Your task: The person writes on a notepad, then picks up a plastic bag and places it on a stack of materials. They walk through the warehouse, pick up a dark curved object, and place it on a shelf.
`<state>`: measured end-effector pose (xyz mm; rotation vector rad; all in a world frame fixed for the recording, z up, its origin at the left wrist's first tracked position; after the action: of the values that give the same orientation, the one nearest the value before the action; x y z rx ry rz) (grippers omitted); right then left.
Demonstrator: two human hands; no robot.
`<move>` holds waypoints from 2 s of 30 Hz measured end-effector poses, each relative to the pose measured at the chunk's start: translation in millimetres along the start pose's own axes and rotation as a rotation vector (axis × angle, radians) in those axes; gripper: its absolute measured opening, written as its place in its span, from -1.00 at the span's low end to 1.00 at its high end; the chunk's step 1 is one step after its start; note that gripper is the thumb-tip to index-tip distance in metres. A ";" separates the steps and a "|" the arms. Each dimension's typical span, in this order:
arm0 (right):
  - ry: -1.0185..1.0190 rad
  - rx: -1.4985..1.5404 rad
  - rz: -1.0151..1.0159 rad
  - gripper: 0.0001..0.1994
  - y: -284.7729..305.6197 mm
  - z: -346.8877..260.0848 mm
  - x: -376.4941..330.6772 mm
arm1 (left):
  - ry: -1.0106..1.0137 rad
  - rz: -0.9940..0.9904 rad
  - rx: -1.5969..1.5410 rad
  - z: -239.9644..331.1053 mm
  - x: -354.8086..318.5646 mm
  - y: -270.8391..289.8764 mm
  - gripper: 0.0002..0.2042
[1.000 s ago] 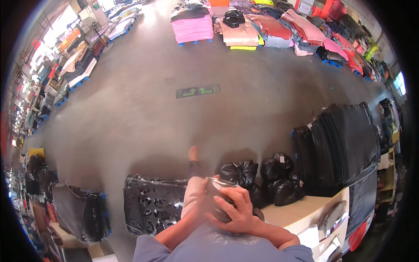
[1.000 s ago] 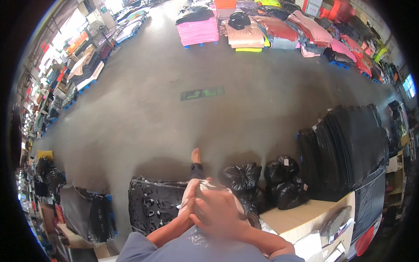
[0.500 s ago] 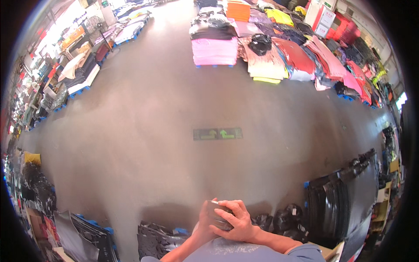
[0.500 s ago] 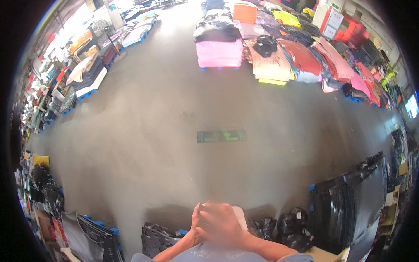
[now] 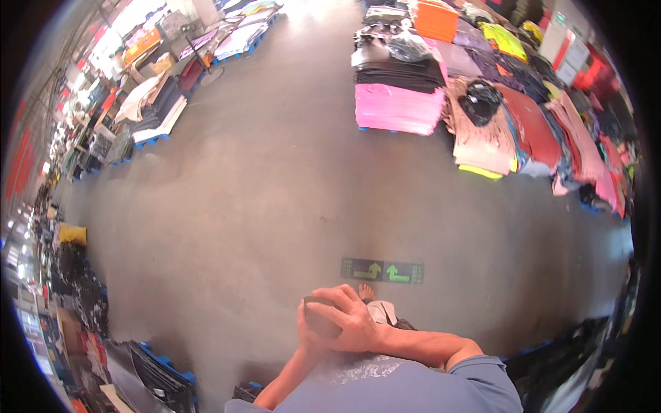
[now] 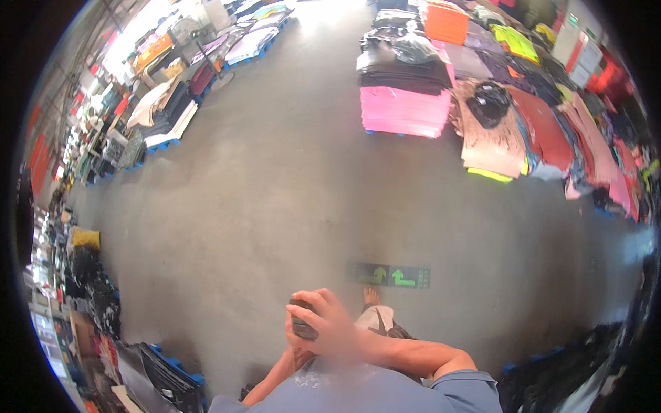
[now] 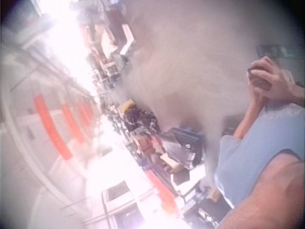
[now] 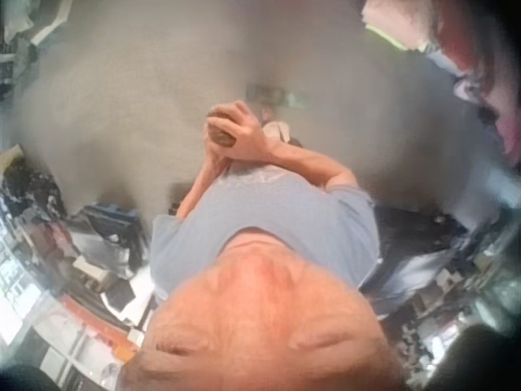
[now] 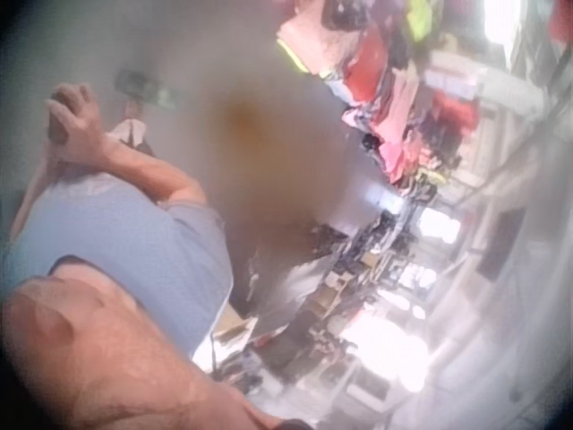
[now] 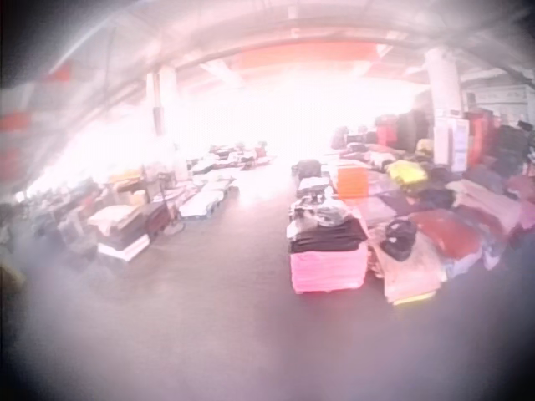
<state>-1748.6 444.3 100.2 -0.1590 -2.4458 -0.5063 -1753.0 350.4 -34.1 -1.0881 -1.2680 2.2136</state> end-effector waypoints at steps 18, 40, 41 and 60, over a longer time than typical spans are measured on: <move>-0.077 -0.230 0.090 -0.46 86.4 465.5 539.8 | 0.291 0.171 -0.068 406.2 587.0 -204.1 -0.56; -0.021 -0.097 -0.037 -0.55 121.5 1104.0 1252.9 | 0.081 0.250 0.008 930.6 1335.8 -351.7 -0.50; 0.004 -0.137 -0.055 -0.53 125.8 1131.1 1290.1 | 0.106 0.291 0.053 960.3 1378.3 -365.4 -0.50; -0.120 -0.046 0.080 -0.53 237.9 1694.9 1909.9 | 0.154 0.226 -0.032 1404.9 2059.4 -593.3 -0.34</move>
<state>-4161.0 1314.6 97.6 -0.3132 -2.5341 -0.5314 -4178.5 1177.2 -20.3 -1.4480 -1.1693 2.2227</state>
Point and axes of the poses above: each hand's wrist, its own x-axis towards the middle knuckle, its own y-axis out of the back of the hand, z = x × y, the point moved 6 cm from there along x, towards the middle knuckle, and after that the axes turned 6 degrees about x, right-handed, at the moved point
